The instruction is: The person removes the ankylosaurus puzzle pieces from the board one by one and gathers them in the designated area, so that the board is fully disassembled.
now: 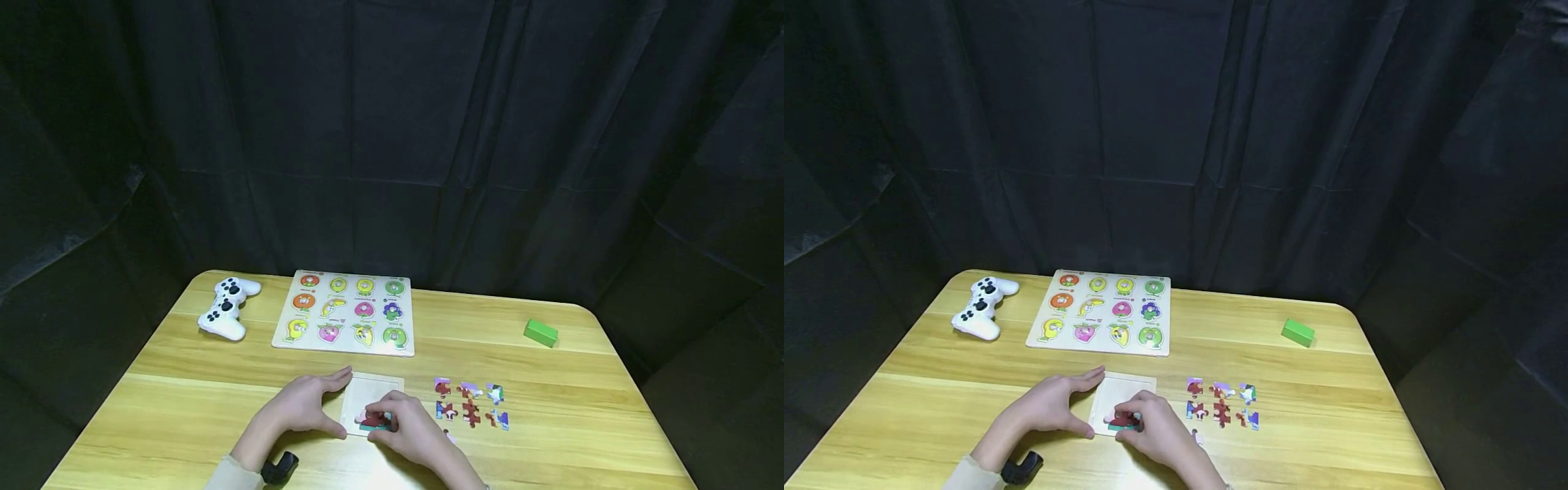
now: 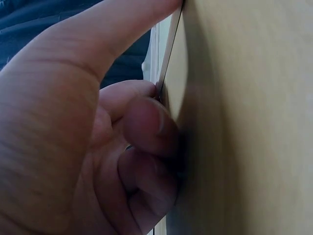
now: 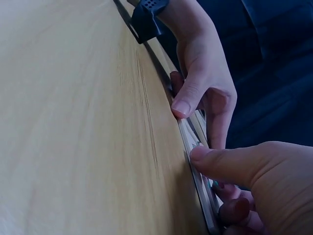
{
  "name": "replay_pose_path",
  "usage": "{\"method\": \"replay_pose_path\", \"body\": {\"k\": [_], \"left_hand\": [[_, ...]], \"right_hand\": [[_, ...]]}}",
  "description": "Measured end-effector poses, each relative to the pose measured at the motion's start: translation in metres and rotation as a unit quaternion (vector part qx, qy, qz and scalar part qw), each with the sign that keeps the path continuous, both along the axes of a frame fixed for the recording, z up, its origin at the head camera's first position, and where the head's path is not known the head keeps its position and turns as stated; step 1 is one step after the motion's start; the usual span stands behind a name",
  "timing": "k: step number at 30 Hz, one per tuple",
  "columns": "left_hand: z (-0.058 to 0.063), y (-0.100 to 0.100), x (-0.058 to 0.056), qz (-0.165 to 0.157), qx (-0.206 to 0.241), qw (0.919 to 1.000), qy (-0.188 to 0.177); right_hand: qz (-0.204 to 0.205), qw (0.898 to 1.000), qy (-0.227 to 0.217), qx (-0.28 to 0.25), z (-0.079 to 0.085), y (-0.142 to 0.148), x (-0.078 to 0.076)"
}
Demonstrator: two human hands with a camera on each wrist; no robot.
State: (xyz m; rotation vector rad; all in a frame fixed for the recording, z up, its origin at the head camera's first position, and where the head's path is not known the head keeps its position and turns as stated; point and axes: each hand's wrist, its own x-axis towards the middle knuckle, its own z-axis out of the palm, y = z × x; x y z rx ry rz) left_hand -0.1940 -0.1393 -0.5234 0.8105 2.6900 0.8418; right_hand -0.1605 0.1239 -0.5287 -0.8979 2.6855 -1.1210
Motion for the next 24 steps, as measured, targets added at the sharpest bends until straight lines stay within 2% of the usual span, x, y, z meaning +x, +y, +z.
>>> {"method": "replay_pose_path", "body": {"k": [11, 24], "left_hand": [[0.0006, 0.0003, 0.0002, -0.002, 0.005, 1.0, -0.003], [0.0007, 0.0, 0.0004, -0.003, 0.006, 1.0, 0.0]], "right_hand": [[0.003, 1.0, -0.01, -0.005, 0.0031, -0.0001, 0.0008], [0.004, 1.0, 0.016, 0.005, 0.0014, 0.0002, -0.0015]]}}
